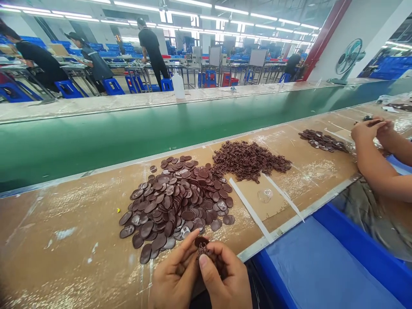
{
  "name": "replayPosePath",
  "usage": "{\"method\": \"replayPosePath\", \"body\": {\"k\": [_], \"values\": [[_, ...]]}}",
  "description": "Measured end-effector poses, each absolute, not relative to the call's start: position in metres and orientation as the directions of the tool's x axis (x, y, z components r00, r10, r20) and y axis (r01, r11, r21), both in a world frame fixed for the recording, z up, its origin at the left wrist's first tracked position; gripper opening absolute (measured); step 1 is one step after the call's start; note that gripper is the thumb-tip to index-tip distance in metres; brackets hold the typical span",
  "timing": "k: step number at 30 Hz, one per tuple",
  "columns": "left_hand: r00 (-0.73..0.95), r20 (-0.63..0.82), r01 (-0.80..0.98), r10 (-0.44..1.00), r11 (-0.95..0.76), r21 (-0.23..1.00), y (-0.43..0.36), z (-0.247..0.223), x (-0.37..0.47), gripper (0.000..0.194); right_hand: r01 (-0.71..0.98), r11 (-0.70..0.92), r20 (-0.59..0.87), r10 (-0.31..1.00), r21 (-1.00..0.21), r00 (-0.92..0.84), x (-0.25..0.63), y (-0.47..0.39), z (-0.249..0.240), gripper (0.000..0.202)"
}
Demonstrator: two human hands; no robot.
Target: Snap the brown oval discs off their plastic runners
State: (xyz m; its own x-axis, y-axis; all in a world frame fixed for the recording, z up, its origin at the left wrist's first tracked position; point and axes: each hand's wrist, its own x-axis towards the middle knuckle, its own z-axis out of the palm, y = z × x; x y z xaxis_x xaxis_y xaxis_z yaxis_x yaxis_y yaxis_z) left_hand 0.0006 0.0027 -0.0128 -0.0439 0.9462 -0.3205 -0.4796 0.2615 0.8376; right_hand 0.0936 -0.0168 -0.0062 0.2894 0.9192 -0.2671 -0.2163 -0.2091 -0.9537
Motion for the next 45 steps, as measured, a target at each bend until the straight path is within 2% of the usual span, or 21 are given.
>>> {"method": "replayPosePath", "body": {"k": [13, 22, 28, 34, 39, 45], "values": [[-0.047, -0.188, -0.329, 0.981, 0.162, 0.930, 0.000, -0.041, 0.001, 0.045, -0.157, -0.268, -0.303, 0.912, -0.951, 0.278, 0.093, -0.012, -0.003, 0.041], [-0.067, -0.098, -0.034, 0.993, 0.096, 0.995, -0.001, -0.041, -0.002, 0.040, -0.100, -0.251, -0.269, 0.920, -0.963, 0.283, 0.095, -0.010, -0.005, 0.040], [-0.118, -0.008, 0.204, 0.993, 0.032, 0.978, -0.004, -0.041, -0.003, 0.039, -0.060, -0.270, -0.276, 0.917, -0.961, 0.289, 0.095, -0.010, -0.002, 0.043], [-0.122, 0.064, 0.231, 0.991, -0.034, 0.972, -0.005, -0.047, -0.003, 0.039, -0.034, -0.258, -0.255, 0.918, -0.966, 0.305, 0.095, -0.010, -0.002, 0.042], [-0.131, 0.185, 0.188, 0.974, -0.159, 0.969, -0.004, -0.047, -0.001, 0.050, -0.023, -0.251, -0.248, 0.927, -0.968, 0.281, 0.096, -0.010, -0.004, 0.041], [-0.139, 0.215, 0.197, 0.967, -0.186, 0.963, -0.004, -0.047, -0.001, 0.049, -0.058, -0.277, -0.283, 0.935, -0.959, 0.212, 0.103, -0.007, -0.006, 0.042]]}}
